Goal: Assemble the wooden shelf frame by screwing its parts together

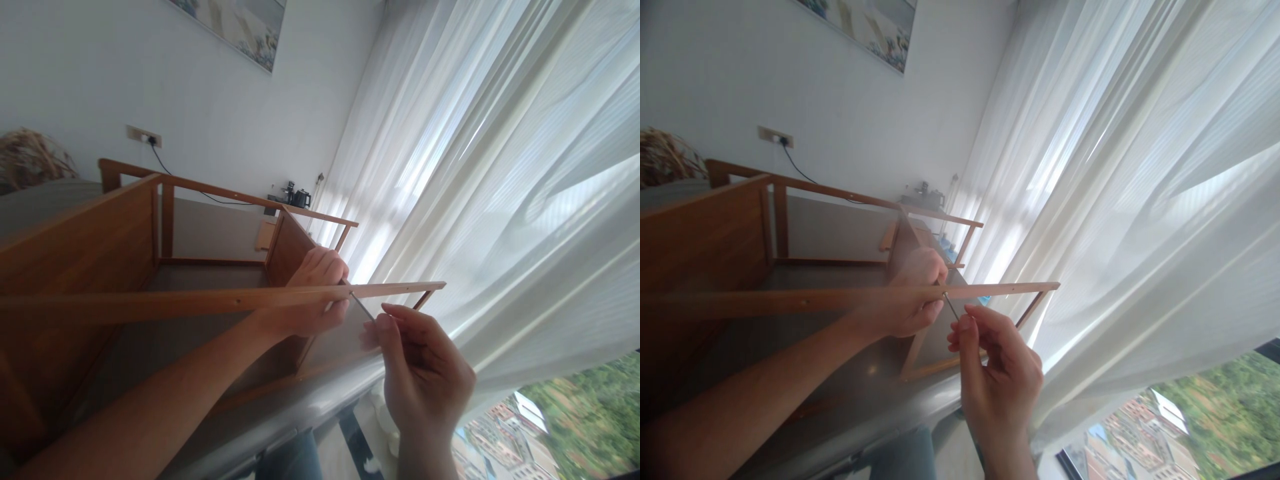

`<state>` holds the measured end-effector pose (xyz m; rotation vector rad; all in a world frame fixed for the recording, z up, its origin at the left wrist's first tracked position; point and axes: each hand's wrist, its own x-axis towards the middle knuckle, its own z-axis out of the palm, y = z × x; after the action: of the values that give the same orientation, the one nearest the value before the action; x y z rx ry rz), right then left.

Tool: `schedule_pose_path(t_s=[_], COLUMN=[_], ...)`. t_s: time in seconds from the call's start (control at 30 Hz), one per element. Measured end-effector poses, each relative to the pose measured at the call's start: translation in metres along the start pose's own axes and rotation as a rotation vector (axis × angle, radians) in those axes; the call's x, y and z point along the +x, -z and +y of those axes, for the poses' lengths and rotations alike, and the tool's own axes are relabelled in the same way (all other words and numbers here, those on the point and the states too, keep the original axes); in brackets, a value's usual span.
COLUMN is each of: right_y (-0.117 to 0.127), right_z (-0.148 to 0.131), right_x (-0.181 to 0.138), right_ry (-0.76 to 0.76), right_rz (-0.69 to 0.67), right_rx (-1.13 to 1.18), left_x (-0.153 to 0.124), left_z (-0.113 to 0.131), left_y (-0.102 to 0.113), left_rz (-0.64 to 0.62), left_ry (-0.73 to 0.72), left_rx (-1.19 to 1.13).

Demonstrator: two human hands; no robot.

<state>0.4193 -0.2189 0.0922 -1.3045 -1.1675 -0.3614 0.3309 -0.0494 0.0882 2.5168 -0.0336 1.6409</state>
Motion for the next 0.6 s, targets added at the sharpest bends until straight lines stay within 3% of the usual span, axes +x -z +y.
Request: schedule_pose_path(t_s=[0.43, 0.6], right_y=[0.011, 0.012], right_z=[0.012, 0.01], right_x=[-0.004, -0.003], right_ry=[0.354, 0.332], right_rz=[-0.006, 0.008], right_rx=[-0.235, -0.257], left_x=[-0.001, 0.0], left_z=[-0.002, -0.002], left_y=[-0.002, -0.002], left_rz=[0.011, 0.017], left_ry=[-0.018, -0.021], left_rx=[0.002, -0.009])
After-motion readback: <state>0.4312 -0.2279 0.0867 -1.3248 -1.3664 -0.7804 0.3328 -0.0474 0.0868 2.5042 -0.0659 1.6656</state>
